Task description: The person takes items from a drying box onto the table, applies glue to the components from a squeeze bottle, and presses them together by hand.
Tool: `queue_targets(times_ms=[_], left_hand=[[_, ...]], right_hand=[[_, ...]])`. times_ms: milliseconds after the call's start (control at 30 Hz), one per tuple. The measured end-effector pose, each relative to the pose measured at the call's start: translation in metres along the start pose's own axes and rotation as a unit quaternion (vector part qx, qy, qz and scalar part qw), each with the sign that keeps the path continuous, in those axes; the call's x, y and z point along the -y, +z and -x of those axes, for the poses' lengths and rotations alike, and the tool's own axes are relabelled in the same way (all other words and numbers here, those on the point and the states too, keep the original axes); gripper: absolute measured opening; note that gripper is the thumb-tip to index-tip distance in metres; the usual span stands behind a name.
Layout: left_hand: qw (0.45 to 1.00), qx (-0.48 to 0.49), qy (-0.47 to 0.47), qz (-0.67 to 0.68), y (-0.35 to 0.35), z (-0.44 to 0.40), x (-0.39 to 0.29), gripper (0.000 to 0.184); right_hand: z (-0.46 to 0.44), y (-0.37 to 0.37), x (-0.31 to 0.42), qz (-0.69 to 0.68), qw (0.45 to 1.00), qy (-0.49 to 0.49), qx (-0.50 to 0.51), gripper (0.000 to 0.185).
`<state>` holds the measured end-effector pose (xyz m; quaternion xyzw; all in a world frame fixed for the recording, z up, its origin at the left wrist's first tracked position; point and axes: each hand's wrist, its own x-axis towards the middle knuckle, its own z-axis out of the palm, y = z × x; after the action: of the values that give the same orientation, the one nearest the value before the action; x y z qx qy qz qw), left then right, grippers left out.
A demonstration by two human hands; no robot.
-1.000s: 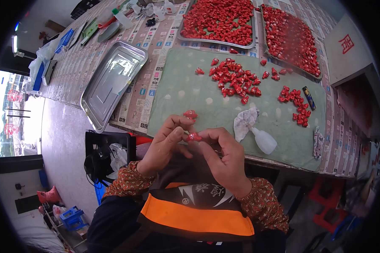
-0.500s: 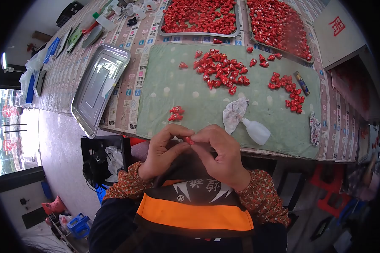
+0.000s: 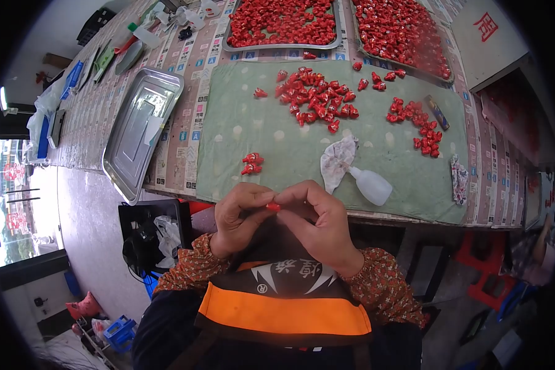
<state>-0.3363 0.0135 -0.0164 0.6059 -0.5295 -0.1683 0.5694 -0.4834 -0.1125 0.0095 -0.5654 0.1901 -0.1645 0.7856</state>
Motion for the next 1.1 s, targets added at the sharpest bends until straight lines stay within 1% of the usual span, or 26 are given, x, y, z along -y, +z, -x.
queue_targets(times_ms=[33,100,167,233,300,333,367,400,433,633,700,733,767,800,833,900,933,1000,1033,1100], left_hand=[[1.0,0.001,0.0,0.0,0.0,-0.002,0.0,0.03],[0.997,-0.021,0.066,-0.035,0.001,-0.005,-0.001,0.031],[0.996,-0.027,0.077,-0.043,0.003,-0.006,-0.002,0.031],[0.994,-0.034,0.088,-0.051,0.003,-0.006,-0.001,0.031],[0.984,-0.031,0.144,-0.097,0.0,-0.006,0.0,0.031],[0.984,-0.031,0.144,-0.097,-0.001,-0.007,0.0,0.031],[0.98,-0.027,0.163,-0.111,-0.003,-0.007,0.0,0.031],[0.975,-0.022,0.181,-0.126,-0.003,-0.008,0.0,0.032],[0.975,-0.022,0.181,-0.125,-0.003,-0.007,0.001,0.032],[0.979,-0.035,0.162,-0.114,0.0,-0.003,0.005,0.032],[0.986,-0.028,0.134,-0.092,0.001,-0.001,0.007,0.034],[0.986,-0.028,0.134,-0.093,0.0,0.0,0.006,0.034],[0.99,-0.016,0.105,-0.089,0.0,0.001,0.005,0.034],[0.993,-0.004,0.077,-0.085,0.001,0.001,0.004,0.034],[0.993,-0.004,0.077,-0.085,0.002,0.004,0.005,0.034],[0.998,-0.052,0.02,0.036,0.009,0.011,0.012,0.03],[0.998,-0.052,0.02,0.036,0.011,0.013,0.013,0.03],[0.992,-0.062,-0.012,0.112,0.014,0.016,0.015,0.031],[0.992,-0.061,-0.012,0.112,0.014,0.017,0.015,0.031],[0.986,-0.059,-0.027,0.155,0.016,0.019,0.016,0.032]], right_hand=[[0.0,0.001,0.0,-0.024,1.0,0.007,-0.001,0.021],[0.001,0.002,0.0,-0.023,1.0,0.009,-0.005,0.021],[0.002,0.002,0.0,-0.022,1.0,0.011,-0.007,0.021],[0.002,0.003,-0.003,-0.013,1.0,-0.009,-0.009,0.02],[0.002,0.002,-0.004,-0.015,1.0,-0.013,-0.005,0.02],[0.002,0.002,-0.005,-0.017,1.0,-0.016,-0.001,0.02],[0.002,0.002,-0.004,-0.017,1.0,-0.016,-0.001,0.02],[0.001,0.003,-0.002,-0.04,0.999,-0.004,-0.008,0.019],[0.001,0.004,-0.001,-0.063,0.998,0.008,-0.017,0.019],[0.001,0.004,0.0,-0.046,0.999,0.012,-0.025,0.021],[0.001,0.003,0.0,-0.038,0.999,0.011,-0.025,0.021],[0.001,0.003,0.0,-0.029,0.999,0.011,-0.024,0.021],[0.001,0.003,0.0,-0.029,0.999,0.011,-0.024,0.021],[0.001,0.004,0.0,-0.043,0.999,0.014,-0.027,0.02],[0.001,0.004,0.0,-0.058,0.998,0.017,-0.031,0.019],[0.001,0.005,0.0,-0.051,0.998,0.013,-0.034,0.018],[0.002,0.005,0.0,-0.043,0.998,0.01,-0.037,0.017],[0.002,0.005,0.0,-0.041,0.998,0.006,-0.041,0.017],[0.002,0.005,-0.001,-0.038,0.998,0.001,-0.044,0.016],[0.002,0.004,-0.001,-0.023,0.999,-0.005,-0.044,0.015]])
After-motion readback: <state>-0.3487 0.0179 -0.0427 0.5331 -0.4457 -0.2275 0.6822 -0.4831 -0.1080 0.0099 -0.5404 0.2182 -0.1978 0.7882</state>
